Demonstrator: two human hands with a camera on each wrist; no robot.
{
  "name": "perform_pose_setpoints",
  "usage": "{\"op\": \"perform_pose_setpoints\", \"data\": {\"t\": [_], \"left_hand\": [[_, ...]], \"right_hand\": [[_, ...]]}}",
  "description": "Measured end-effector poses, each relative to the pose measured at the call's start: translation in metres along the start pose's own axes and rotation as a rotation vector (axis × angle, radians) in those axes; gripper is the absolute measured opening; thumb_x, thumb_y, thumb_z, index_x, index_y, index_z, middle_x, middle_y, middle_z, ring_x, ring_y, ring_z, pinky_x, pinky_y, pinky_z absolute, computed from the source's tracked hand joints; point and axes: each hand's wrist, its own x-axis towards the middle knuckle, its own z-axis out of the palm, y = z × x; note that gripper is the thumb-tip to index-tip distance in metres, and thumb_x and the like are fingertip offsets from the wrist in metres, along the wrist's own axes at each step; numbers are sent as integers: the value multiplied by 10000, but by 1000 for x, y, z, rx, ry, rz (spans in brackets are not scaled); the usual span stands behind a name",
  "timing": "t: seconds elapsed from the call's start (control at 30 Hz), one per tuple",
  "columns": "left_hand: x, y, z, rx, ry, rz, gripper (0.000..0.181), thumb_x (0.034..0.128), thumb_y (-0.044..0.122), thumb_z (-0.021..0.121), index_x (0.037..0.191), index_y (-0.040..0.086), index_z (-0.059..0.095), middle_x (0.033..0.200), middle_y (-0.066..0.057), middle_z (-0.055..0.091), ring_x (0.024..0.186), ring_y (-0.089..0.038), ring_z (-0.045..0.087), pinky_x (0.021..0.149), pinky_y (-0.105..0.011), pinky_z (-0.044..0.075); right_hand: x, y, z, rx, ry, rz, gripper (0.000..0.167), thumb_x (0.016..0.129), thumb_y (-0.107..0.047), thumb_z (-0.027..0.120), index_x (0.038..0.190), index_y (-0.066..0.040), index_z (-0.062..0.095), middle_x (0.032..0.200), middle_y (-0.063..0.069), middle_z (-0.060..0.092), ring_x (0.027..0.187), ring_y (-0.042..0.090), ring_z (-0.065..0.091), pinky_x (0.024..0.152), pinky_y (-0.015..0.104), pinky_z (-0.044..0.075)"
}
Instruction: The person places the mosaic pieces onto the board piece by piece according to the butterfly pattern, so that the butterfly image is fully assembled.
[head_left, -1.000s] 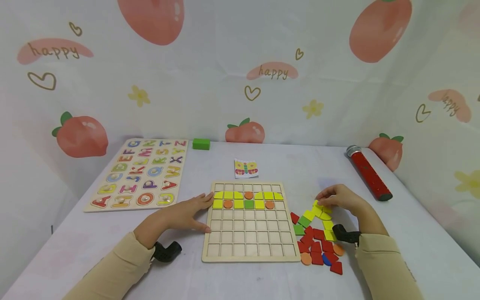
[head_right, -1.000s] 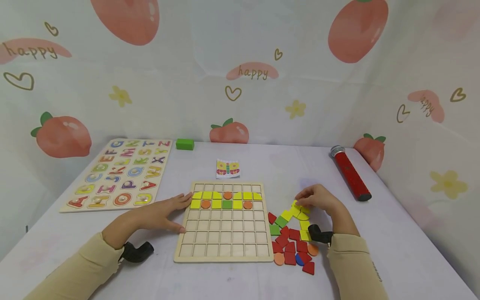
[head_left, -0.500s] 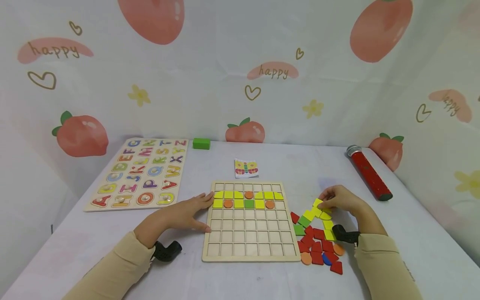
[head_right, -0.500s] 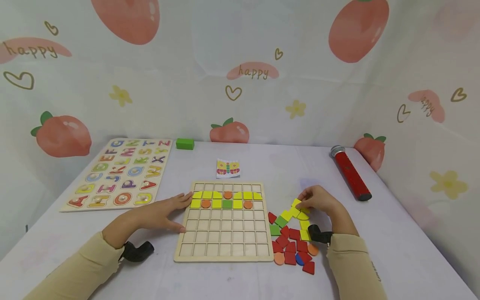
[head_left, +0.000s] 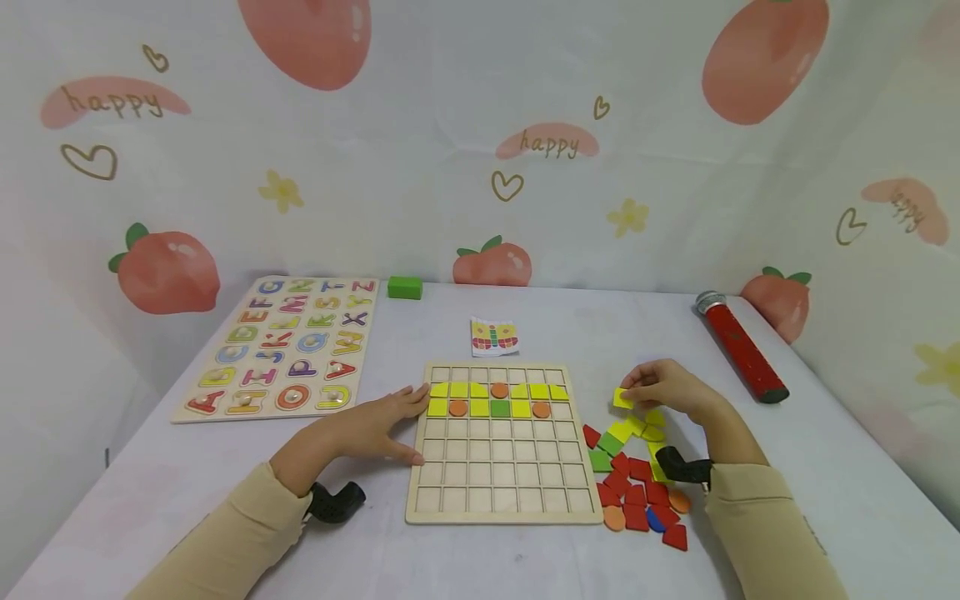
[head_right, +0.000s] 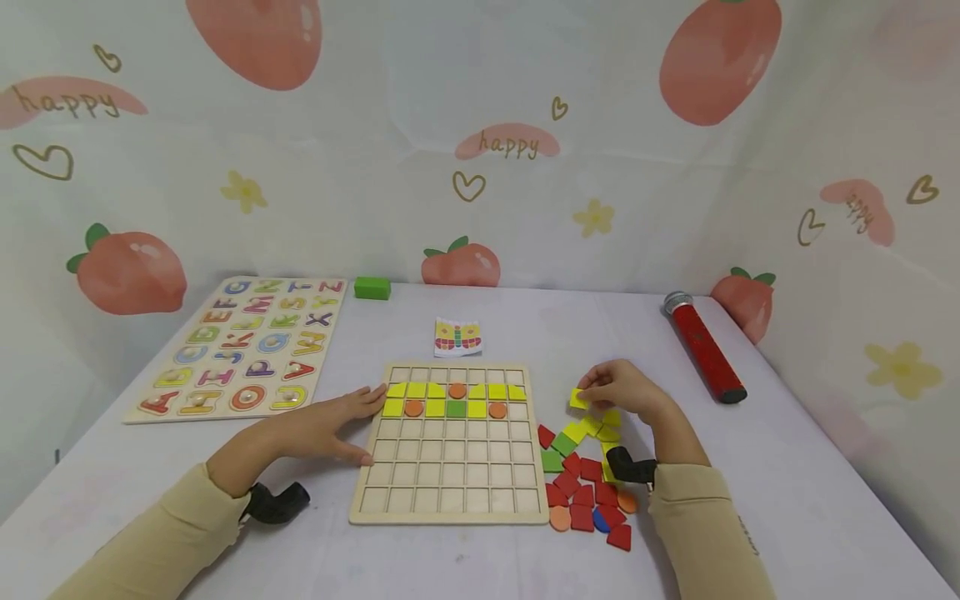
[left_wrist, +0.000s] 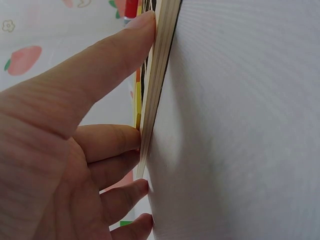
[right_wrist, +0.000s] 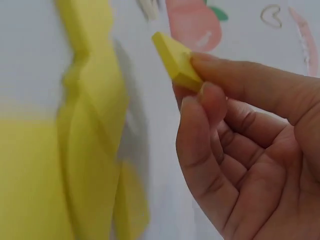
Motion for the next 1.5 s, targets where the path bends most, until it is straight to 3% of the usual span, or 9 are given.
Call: {"op": "perform_pose_setpoints", "data": {"t": [0.47, 0.73, 1.13, 1.5], "left_hand": [[-2, 2, 0, 4, 3, -3, 950, 724, 510, 728, 1468, 121, 284, 1571, 1, 148, 1458, -266, 88, 1163, -472, 178], [-1, 2, -1, 16, -5, 4, 944, 734, 508, 722, 1471, 122, 275, 1571, 3, 146, 1459, -265, 86, 1164, -473, 174], [-1, 1, 0, -7, 3, -7, 954, 725, 513, 727, 1474, 138, 271, 1573, 11, 142, 1459, -262, 82, 1165, -474, 169], [-3, 2, 0, -12, 0, -7, 957, 725, 523, 721, 1475, 140, 266, 1575, 6, 132, 1459, -271, 78, 1161, -489, 169]], "right_hand": [[17, -34, 25, 72, -141, -104, 227, 873, -151, 644, 972, 52, 631, 813, 33, 656, 703, 160, 596, 719, 268, 546], [21, -41, 40, 76, -196, -191, 203, 879, -110, 632, 962, 76, 637, 846, 88, 672, 725, 170, 628, 736, 321, 564], [25, -45, 56, -103, -124, -251, 103, 835, -91, 681, 871, 4, 664, 830, 98, 657, 707, 143, 597, 672, 273, 523], [27, -44, 56, -96, -105, -250, 78, 834, -62, 675, 838, 14, 660, 848, 106, 651, 714, 144, 588, 681, 272, 518]]}}
